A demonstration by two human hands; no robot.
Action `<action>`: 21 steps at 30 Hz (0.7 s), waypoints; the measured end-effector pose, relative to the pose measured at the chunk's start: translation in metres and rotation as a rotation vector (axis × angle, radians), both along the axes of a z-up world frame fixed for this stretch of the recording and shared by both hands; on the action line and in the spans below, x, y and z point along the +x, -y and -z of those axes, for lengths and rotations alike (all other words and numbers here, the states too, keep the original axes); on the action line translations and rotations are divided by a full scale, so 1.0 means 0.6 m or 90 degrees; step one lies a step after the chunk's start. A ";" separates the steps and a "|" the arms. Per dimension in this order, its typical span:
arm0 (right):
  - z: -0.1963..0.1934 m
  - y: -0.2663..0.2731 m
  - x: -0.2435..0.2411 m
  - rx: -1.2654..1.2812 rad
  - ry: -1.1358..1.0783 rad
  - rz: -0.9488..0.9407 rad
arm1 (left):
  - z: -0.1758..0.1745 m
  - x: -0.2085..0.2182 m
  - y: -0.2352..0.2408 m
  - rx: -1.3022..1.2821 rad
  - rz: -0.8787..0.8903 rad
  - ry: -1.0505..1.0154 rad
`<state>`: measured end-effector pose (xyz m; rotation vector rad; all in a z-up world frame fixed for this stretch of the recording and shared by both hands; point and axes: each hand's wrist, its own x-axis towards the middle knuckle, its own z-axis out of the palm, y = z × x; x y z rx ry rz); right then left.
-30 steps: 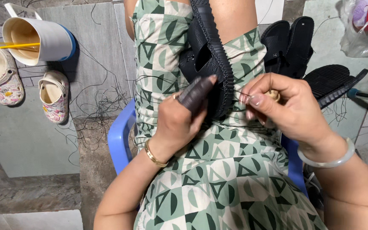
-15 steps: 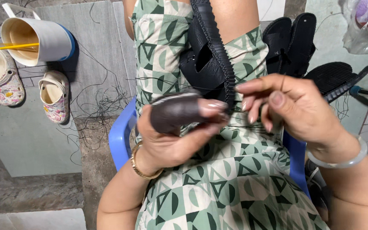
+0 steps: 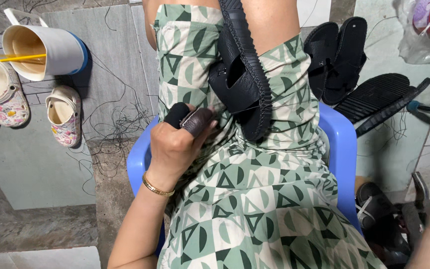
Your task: The person is sewing a black slip-on shoe using a needle and black thread. They hold the shoe on their lap and repeatedly push the needle through the shoe's upper part to stitch it.
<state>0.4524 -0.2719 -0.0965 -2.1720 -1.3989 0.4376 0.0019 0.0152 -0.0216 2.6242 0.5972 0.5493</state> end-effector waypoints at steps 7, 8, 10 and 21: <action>-0.189 -0.238 -0.314 -0.014 -0.271 -0.210 | -0.037 0.030 -0.016 -0.376 0.021 0.161; -0.188 -0.240 -0.329 -0.104 -0.219 -0.277 | -0.038 0.030 -0.017 -0.406 0.006 0.173; -0.196 -0.225 -0.315 -0.133 -0.225 -0.255 | -0.033 0.028 -0.017 -0.414 0.009 0.177; -0.202 -0.248 -0.309 0.033 -0.763 0.124 | 0.039 -0.074 -0.126 -1.223 -0.094 0.801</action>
